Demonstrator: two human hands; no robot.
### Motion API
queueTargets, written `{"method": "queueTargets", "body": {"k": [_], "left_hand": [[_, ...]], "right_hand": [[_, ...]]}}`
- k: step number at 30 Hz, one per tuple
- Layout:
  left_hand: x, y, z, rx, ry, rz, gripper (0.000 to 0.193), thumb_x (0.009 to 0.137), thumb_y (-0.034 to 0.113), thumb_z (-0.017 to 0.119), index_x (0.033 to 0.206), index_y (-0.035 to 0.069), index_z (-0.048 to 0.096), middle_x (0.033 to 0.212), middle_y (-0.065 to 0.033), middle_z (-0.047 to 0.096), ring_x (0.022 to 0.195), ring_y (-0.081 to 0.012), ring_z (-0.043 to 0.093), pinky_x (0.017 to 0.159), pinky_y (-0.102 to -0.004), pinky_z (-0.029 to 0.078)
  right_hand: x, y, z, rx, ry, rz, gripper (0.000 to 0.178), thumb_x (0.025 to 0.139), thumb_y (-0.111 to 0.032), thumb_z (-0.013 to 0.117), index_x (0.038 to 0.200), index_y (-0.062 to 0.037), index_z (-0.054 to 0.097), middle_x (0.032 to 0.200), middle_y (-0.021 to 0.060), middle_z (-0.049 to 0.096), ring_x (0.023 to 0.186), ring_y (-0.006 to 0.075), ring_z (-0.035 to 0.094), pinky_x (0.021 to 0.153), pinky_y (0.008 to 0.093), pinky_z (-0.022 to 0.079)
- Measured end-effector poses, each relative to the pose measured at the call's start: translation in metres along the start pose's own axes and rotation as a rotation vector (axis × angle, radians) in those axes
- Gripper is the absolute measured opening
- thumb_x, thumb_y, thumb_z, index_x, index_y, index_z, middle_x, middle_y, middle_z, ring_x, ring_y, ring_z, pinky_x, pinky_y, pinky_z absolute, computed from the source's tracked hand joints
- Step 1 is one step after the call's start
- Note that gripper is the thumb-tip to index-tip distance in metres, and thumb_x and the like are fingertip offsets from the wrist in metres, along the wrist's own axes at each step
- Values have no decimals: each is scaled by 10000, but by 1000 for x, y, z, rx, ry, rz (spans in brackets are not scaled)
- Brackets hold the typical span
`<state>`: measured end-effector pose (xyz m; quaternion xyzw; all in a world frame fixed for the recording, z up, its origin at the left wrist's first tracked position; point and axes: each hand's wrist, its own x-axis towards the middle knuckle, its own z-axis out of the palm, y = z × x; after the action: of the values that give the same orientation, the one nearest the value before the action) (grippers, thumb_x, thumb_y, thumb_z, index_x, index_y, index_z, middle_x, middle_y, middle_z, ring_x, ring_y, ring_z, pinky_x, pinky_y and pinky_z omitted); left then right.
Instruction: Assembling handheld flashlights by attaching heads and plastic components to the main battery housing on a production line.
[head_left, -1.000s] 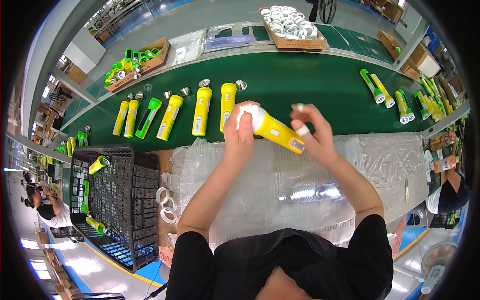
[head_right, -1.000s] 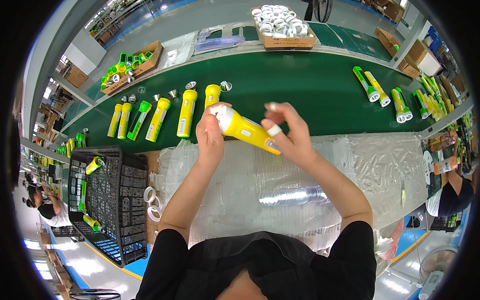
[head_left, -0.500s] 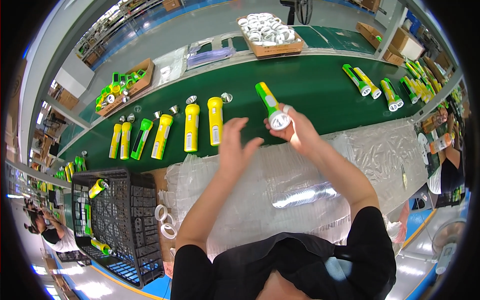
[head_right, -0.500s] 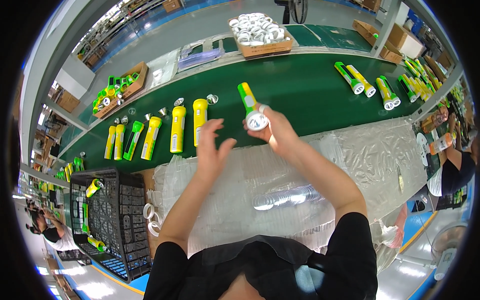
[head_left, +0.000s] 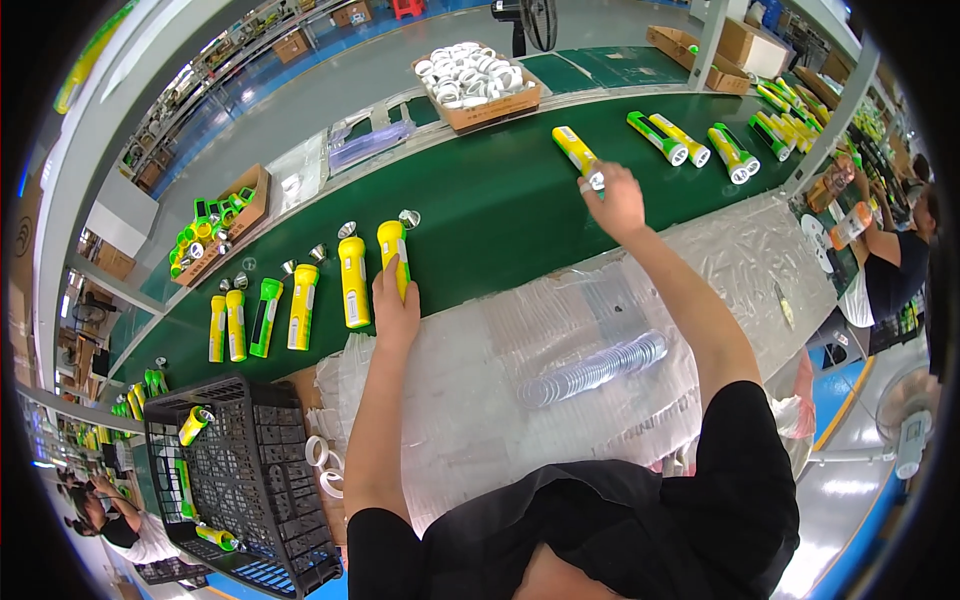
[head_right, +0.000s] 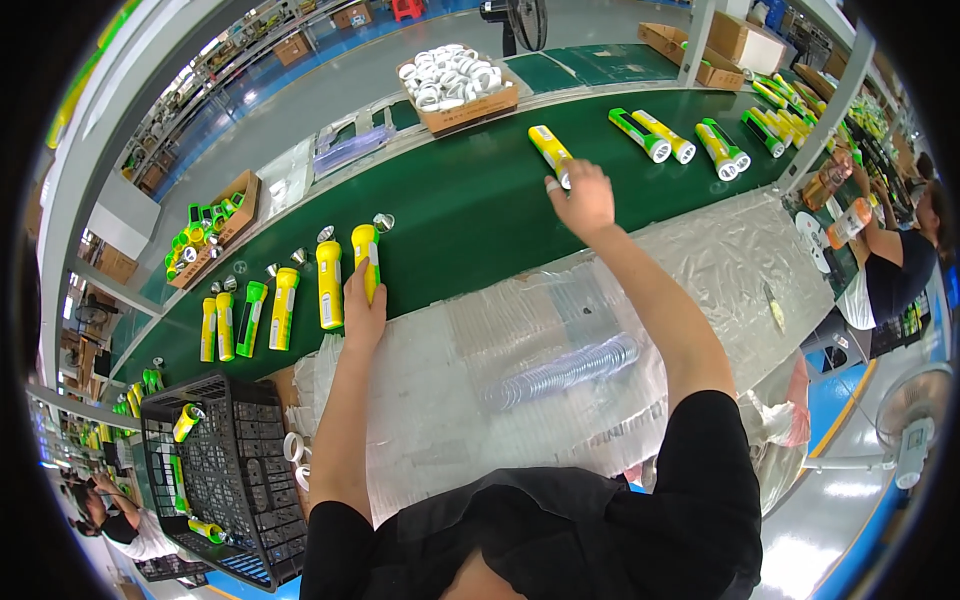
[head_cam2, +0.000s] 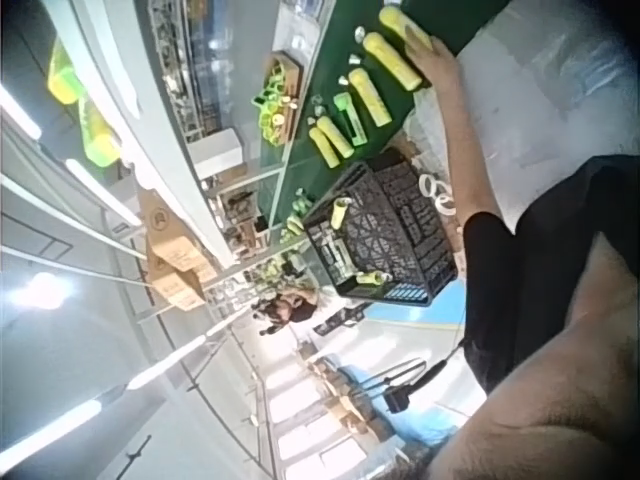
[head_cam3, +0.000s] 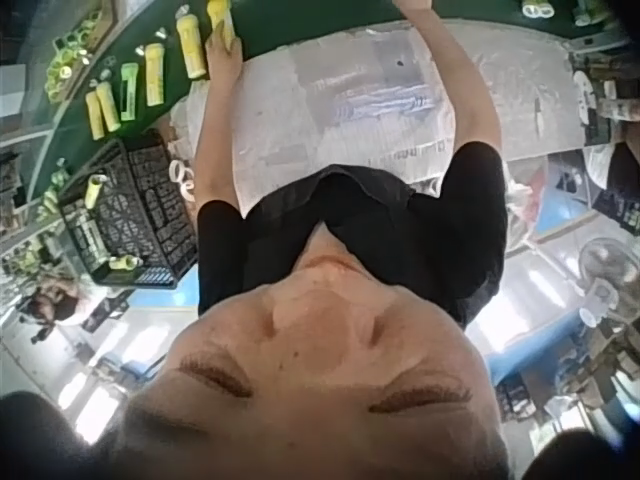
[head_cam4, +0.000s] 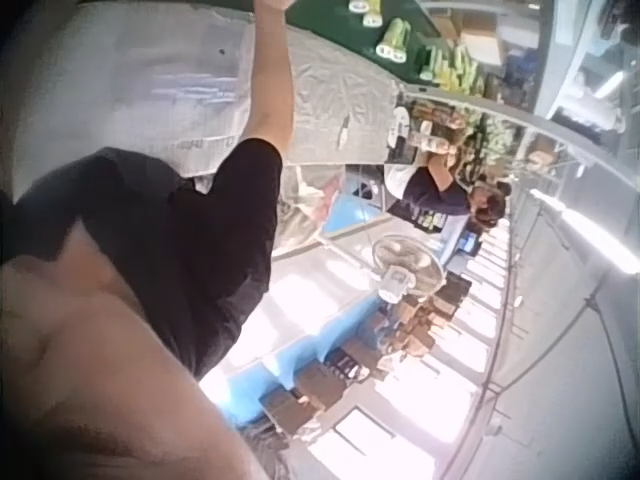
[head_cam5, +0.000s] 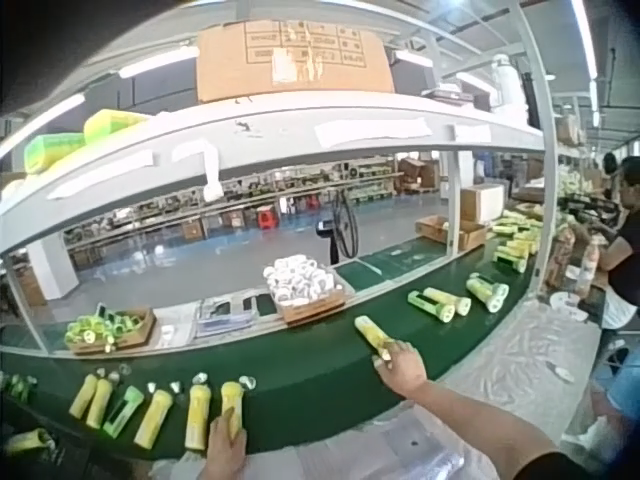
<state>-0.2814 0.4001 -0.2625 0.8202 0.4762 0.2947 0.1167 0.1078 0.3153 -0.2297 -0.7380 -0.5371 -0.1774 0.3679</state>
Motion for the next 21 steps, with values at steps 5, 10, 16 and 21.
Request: {"method": "queueTargets", "body": {"k": [5, 10, 16, 21], "left_hand": [[-50, 64, -22, -737, -60, 16, 557, 935, 48, 559, 1448, 19, 343, 1401, -158, 464, 1293, -267, 448, 1079, -350, 345], [-133, 122, -38, -583, -111, 286, 597, 915, 31, 588, 1453, 22, 329, 1391, -150, 442, 1263, -208, 459, 1020, -320, 383], [-186, 121, -59, -669, -81, 199, 524, 882, 83, 684, 1347, 17, 452, 1133, -149, 656, 1024, -221, 644, 824, -325, 510], [-160, 115, -77, -1103, -84, -37, 502, 1044, 363, 404, 1402, 11, 411, 1296, -168, 571, 1198, -269, 560, 959, -377, 462]], "right_hand": [[-79, -79, -29, 1146, -617, 399, 195, 967, -164, 539, 1039, -12, 640, 1007, 61, 666, 899, 142, 638, 760, 293, 517], [-124, -169, -74, 1367, -627, 498, 599, 907, -399, 666, 1291, 22, 480, 1106, 140, 643, 1039, 203, 621, 878, 339, 500], [-171, -193, -108, 1640, -496, 623, 356, 884, -257, 678, 1118, -26, 540, 939, 74, 630, 859, 172, 626, 770, 322, 506], [-193, -210, -147, 1619, -993, 437, 336, 908, -252, 655, 1132, -49, 509, 852, 46, 613, 756, 144, 614, 700, 302, 502]]}}
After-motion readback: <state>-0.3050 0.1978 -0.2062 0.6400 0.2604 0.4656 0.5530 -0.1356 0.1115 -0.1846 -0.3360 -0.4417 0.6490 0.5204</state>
